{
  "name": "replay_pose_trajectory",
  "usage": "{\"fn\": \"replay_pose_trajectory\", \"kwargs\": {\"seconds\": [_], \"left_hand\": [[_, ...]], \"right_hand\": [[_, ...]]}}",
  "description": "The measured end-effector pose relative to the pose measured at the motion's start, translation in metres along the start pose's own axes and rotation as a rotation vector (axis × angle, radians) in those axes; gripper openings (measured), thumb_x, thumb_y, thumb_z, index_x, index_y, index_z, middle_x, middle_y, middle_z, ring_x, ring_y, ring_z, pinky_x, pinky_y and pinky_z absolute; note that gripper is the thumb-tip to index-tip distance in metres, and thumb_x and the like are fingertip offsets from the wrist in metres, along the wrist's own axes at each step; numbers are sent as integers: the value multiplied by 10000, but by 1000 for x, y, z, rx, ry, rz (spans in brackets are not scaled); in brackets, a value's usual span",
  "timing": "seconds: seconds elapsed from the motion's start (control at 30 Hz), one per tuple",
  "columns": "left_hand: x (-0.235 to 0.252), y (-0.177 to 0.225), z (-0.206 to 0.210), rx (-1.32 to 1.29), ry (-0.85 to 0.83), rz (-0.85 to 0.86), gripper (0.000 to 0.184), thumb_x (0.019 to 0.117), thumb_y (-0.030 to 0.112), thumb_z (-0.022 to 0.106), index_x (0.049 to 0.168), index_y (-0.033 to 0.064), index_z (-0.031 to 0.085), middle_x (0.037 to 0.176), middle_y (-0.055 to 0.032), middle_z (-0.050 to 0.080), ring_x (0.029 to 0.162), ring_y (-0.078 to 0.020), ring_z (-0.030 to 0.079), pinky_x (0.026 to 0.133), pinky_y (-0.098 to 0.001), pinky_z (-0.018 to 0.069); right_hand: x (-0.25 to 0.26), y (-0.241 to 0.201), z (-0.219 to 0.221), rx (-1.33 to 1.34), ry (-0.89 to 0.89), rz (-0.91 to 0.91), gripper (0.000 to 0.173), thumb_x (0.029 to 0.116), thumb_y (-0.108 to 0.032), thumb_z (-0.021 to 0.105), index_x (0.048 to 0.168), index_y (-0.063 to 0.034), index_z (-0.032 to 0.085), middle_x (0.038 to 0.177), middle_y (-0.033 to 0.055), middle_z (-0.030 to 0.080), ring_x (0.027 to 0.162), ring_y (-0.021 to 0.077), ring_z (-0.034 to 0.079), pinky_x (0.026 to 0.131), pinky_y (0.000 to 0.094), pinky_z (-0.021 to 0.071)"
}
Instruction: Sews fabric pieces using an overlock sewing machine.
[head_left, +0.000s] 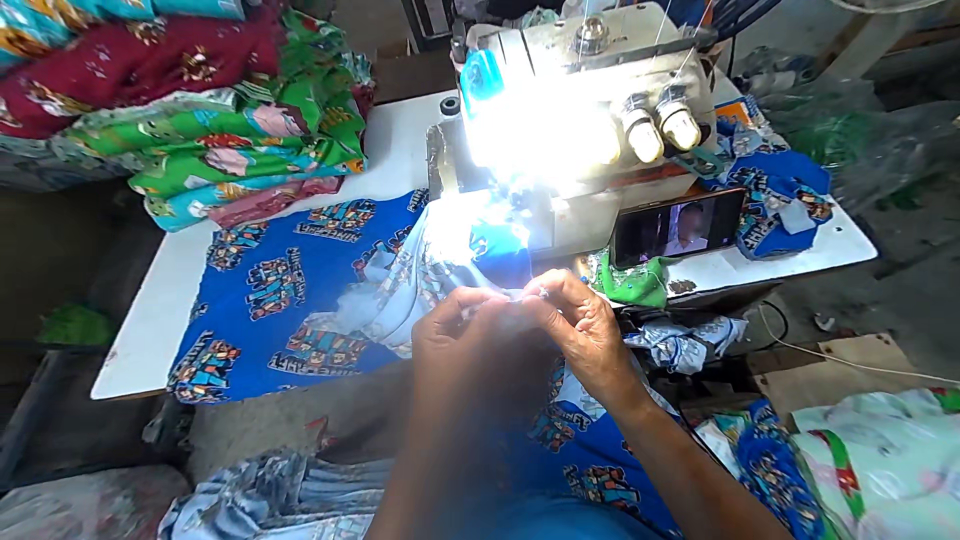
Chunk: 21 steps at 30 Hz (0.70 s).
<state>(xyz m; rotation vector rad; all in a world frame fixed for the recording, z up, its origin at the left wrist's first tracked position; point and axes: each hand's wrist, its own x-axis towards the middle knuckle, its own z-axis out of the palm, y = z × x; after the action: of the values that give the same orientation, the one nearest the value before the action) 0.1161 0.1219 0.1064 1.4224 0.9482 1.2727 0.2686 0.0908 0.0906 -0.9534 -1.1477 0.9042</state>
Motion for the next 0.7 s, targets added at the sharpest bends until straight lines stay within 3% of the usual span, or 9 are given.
{"fn": "replay_pose_trajectory", "kwargs": {"seconds": [0.2, 0.3, 0.37, 0.57, 0.7], "left_hand": [[-2, -1, 3, 76, -6, 39, 107, 882, 60, 753, 927, 157, 755, 936, 95, 720, 831, -11, 683, 754, -197, 593], [3, 3, 6, 75, 36, 18, 100, 909, 51, 721, 942, 144, 738, 894, 82, 730, 798, -20, 688, 740, -208, 597], [7, 4, 5, 74, 62, -17, 82, 941, 61, 694, 970, 134, 718, 852, 73, 726, 741, -21, 679, 697, -202, 586], [16, 2, 3, 64, 82, -137, 55, 986, 82, 662, 992, 92, 715, 823, 52, 715, 691, -29, 676, 659, -216, 593], [16, 2, 3, 50, 63, -171, 83, 1000, 88, 643, 1011, 80, 724, 801, 46, 703, 654, -21, 649, 645, -210, 580]], "right_hand": [[0, 0, -2, 17, 48, 33, 51, 971, -60, 650, 1015, -75, 672, 958, -14, 672, 870, 31, 661, 782, 186, 579], [-5, 4, -2, 35, -26, 94, 231, 941, -83, 707, 1151, -72, 611, 995, 1, 691, 896, 47, 687, 799, 207, 594], [-11, 12, -3, 16, -40, 126, 300, 911, -82, 745, 1179, -52, 616, 992, 19, 718, 891, 64, 708, 803, 218, 604], [-25, 33, -8, -54, 28, 159, 172, 932, -61, 702, 1093, -2, 687, 933, 30, 732, 849, 42, 701, 798, 189, 591], [-15, 30, -12, -186, 55, 60, 228, 963, -120, 686, 1171, -26, 691, 1066, 31, 720, 952, 51, 700, 866, 214, 592]]}}
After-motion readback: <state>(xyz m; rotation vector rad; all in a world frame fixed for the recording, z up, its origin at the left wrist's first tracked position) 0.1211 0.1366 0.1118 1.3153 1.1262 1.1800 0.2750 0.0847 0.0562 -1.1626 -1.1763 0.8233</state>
